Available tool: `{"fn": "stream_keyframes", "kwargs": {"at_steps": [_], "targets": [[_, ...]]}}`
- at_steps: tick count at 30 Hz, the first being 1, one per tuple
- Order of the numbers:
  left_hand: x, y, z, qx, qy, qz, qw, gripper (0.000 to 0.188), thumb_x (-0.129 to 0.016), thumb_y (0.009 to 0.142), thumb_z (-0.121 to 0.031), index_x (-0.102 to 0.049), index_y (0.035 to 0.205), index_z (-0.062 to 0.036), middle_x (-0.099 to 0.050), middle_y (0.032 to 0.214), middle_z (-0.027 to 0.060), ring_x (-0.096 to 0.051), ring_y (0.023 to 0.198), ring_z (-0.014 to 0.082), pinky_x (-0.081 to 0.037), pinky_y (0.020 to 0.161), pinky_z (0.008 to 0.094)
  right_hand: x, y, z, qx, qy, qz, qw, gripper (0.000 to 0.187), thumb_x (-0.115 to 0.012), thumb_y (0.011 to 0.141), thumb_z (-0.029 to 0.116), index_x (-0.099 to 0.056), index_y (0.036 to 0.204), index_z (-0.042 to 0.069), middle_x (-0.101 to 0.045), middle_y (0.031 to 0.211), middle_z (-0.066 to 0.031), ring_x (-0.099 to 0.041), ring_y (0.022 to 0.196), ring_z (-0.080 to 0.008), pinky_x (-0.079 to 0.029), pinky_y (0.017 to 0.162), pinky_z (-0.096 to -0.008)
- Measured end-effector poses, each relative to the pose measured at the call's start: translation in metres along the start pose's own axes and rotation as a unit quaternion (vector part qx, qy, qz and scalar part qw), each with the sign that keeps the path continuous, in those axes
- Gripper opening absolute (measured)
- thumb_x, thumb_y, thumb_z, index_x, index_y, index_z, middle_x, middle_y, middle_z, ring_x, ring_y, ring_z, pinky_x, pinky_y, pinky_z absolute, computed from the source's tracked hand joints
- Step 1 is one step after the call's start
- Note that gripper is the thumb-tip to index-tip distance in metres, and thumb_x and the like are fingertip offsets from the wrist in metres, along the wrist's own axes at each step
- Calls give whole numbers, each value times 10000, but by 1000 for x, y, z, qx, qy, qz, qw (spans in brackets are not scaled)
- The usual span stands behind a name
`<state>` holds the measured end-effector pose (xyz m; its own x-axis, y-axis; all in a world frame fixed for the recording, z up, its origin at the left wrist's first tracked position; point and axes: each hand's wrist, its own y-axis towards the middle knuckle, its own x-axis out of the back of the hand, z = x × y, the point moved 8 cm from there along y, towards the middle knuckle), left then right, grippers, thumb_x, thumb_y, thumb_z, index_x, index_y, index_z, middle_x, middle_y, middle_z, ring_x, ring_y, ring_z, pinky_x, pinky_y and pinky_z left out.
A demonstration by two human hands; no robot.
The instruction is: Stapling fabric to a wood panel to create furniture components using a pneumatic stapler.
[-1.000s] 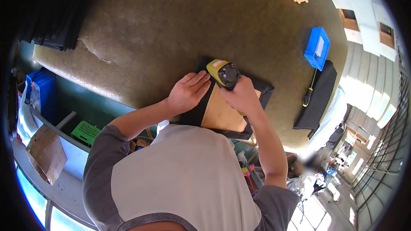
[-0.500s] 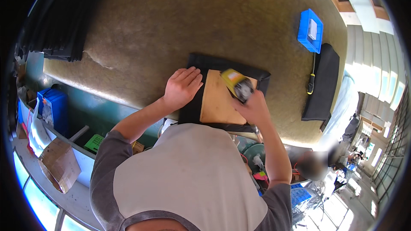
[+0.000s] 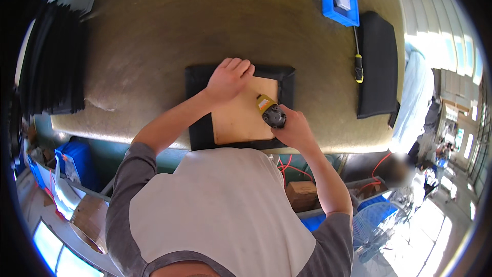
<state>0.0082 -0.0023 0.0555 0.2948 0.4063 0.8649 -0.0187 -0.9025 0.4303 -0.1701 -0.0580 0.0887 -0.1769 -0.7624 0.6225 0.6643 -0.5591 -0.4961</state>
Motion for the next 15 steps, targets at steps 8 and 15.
{"fn": "stream_keyframes", "kwargs": {"at_steps": [8, 15], "targets": [[-7, -5, -2, -4, -26, 23, 999, 349, -677, 745, -101, -686, 1085, -23, -682, 1084, 95, -651, 1030, 242, -550, 853, 356, 5, 3, -4, -22, -46, -3, 999, 382, -749, 753, 102, -694, 1125, 34, -724, 903, -213, -693, 892, -424, -566, 743, -422], [-12, -31, -17, -13, -9, 19, 1000, 396, -707, 779, -149, -696, 1156, -28, -682, 1245, 109, -633, 1167, 247, -539, 948, 382, 1, 6, -14, -20, 10, 7, 1000, 250, -739, 735, 127, -674, 966, 58, -703, 832, -227, -671, 854, -460, -560, 730, -485]]}}
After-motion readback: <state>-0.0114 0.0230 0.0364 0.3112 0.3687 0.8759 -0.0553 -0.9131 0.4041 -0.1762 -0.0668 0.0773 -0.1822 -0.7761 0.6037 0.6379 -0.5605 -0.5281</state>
